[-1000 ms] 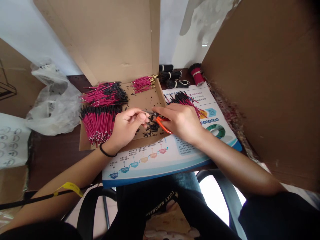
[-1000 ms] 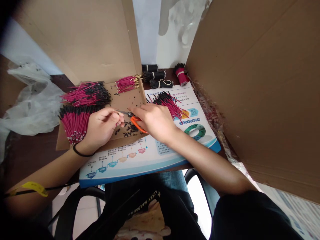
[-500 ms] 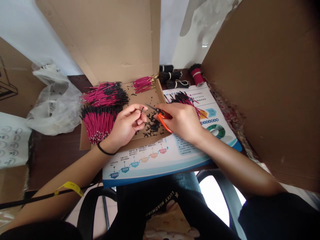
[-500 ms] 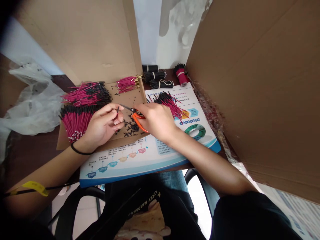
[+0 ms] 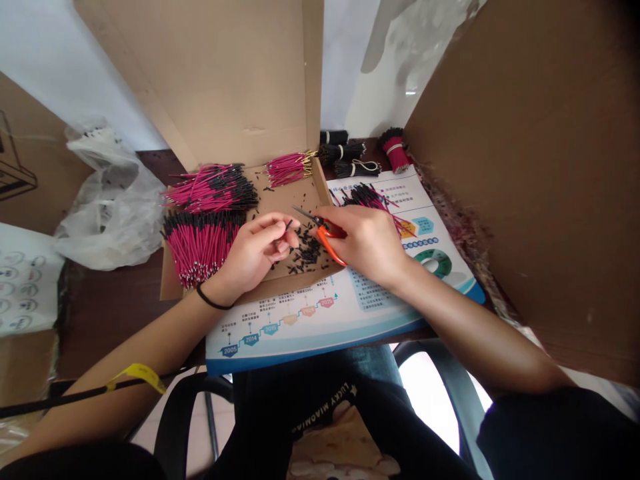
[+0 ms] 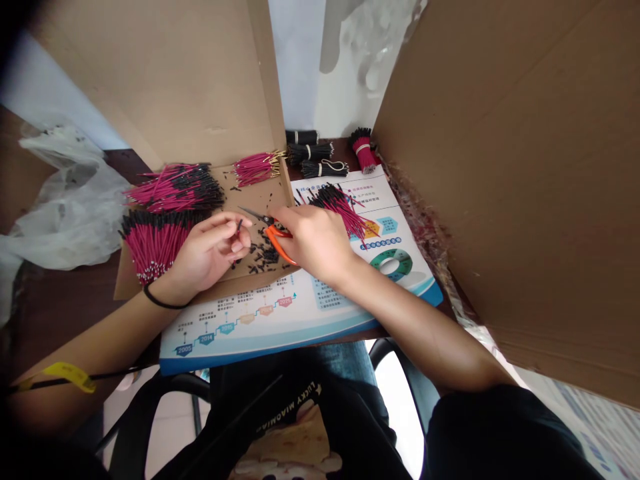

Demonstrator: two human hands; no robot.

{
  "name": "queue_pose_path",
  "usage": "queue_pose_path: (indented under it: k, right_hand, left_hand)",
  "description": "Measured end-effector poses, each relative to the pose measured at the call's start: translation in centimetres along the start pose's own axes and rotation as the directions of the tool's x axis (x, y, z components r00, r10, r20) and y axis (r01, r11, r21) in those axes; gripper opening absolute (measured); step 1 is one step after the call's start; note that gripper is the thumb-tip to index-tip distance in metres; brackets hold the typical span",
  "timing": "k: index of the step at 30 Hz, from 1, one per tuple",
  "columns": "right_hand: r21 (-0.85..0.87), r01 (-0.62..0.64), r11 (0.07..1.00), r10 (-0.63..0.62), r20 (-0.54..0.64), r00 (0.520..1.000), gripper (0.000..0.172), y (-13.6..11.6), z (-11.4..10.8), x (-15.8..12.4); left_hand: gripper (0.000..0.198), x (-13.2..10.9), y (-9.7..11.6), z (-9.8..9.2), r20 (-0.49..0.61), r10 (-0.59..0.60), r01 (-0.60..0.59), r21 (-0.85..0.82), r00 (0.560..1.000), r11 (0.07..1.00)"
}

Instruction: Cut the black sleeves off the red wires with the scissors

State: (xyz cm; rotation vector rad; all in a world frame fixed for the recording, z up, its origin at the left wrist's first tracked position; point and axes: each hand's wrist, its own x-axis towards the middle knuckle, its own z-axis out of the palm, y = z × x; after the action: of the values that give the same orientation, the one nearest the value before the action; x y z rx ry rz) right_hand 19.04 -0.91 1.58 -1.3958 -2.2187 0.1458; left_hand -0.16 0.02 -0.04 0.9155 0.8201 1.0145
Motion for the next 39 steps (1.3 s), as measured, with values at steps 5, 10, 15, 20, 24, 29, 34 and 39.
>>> queue_pose_path:
  k: [5,10,15,20,24,29,34,39]
  right_hand:
    - [0.01,0.01,1.0,-0.01,0.011,1.0,0.029,-0.1,0.0,0.0]
    - [0.013,0.031,0.999,-0.031,0.012,0.999,0.028,-0.1,0.0,-0.1]
    - [0.001,0.036,0.999,-0.036,0.025,0.999,0.028,-0.2,0.0,-0.1]
    - [-0.006,0.03,1.0,-0.03,0.031,0.999,0.028,-0.3,0.0,-0.1]
    - [0.014,0.023,1.0,-0.023,0.03,0.999,0.029,-0.3,-0.1,-0.1]
    - [0.039,0.017,0.999,-0.017,0.019,1.0,0.028,-0.4,-0.2,-0.1]
    - [0.051,0.014,0.999,-0.015,0.013,1.0,0.025,-0.5,-0.1,-0.1]
    - [0.054,0.042,0.998,-0.043,0.011,0.999,0.026,-0.7,0.0,-0.1]
  left_hand:
    - [0.012,-0.1,0.0,0.2,-0.013,0.066,-0.066,0.03,0.998,0.997]
    - [0.02,-0.1,-0.1,0.3,0.0,0.091,-0.091,0.059,0.996,0.994]
    - [0.024,-0.1,-0.2,0.3,0.024,0.105,-0.107,0.106,0.994,0.989]
    - [0.024,0.0,-0.4,0.0,0.038,0.122,-0.126,0.135,0.992,0.983]
    - [0.025,0.0,-0.6,-0.1,0.042,0.133,-0.138,0.147,0.99,0.979]
    - [0.024,0.0,-0.8,-0.3,0.062,0.147,-0.155,0.163,0.987,0.974]
    - [0.021,0.0,-1.1,-0.5,0.048,0.212,-0.217,0.209,0.976,0.954]
    - [0.024,0.0,-1.3,-0.6,0.02,0.228,-0.225,0.255,0.974,0.94]
